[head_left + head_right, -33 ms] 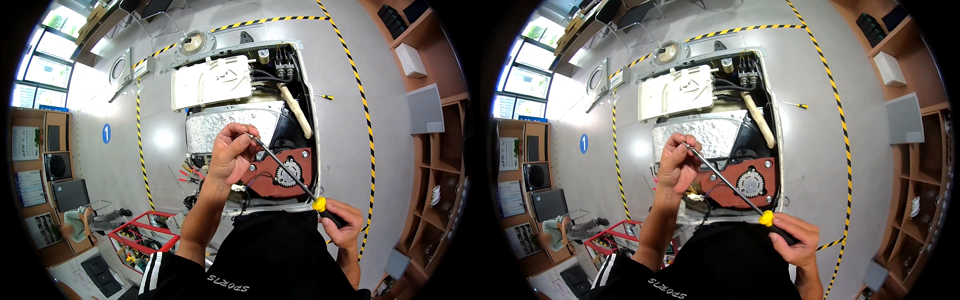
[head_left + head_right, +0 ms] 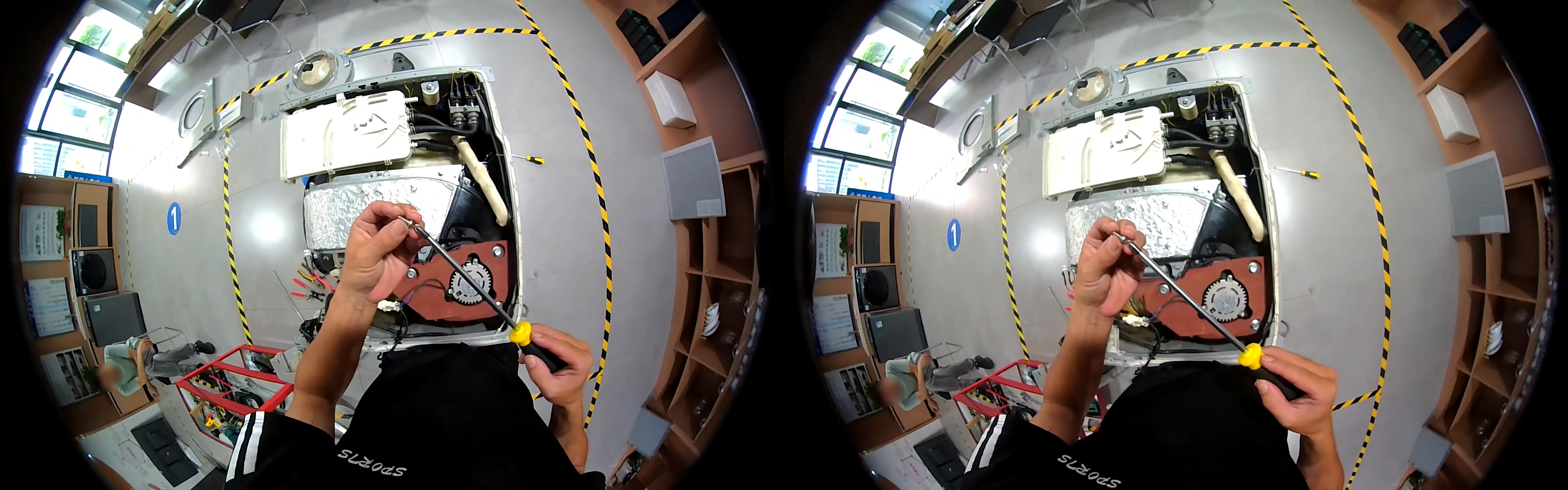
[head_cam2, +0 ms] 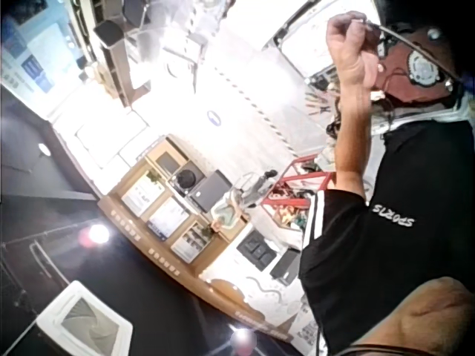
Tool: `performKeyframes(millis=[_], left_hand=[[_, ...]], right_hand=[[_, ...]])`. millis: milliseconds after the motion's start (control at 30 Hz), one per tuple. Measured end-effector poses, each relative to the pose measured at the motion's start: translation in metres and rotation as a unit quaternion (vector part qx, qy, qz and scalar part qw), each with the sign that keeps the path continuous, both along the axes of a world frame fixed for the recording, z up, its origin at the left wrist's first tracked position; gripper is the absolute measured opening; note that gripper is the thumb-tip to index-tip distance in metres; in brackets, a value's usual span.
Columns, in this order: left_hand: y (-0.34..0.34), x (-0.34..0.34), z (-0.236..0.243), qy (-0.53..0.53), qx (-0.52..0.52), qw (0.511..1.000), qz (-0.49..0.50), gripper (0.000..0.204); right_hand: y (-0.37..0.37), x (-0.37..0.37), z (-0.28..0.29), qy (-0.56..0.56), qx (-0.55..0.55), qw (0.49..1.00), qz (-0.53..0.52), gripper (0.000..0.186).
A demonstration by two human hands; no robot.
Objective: The person uses a screwdriver to loosen screws on a metal panel and a plastic assembly inside an appliance, then reaches in to move components by hand.
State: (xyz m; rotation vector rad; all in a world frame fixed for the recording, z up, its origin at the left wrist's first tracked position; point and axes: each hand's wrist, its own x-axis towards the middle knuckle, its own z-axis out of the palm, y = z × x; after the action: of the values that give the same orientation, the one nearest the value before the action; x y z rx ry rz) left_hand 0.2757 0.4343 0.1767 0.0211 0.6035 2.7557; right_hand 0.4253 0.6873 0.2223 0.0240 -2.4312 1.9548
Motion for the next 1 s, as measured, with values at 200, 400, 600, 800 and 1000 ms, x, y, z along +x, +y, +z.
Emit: performKeyframes(millis=[200,400,600,800,1000], left_hand=[[-0.001,0.018,0.010,0.022,-0.079,0.996,0.027,0.011],[-0.002,0.037,0.011,-0.014,-0.147,0.989,0.007,0.013],[-0.002,0.049,-0.005,-0.022,-0.103,0.994,-0.038,0.025],[0.009,0.055,-0.012,-0.037,-0.071,0.994,-0.078,0.018],[0.015,0.059,-0.017,-0.041,-0.058,0.993,-0.092,0.021]], right_hand=[[-0.002,0.011,0.002,0.067,0.050,0.996,0.009,0.031],[0.007,0.017,0.005,0.123,0.133,0.983,0.041,0.034],[0.009,0.017,0.015,0.159,0.238,0.957,0.047,0.034],[0.014,0.026,0.014,0.053,0.178,0.981,0.047,0.034],[0.021,0.032,0.004,-0.027,0.108,0.993,0.038,0.032]])
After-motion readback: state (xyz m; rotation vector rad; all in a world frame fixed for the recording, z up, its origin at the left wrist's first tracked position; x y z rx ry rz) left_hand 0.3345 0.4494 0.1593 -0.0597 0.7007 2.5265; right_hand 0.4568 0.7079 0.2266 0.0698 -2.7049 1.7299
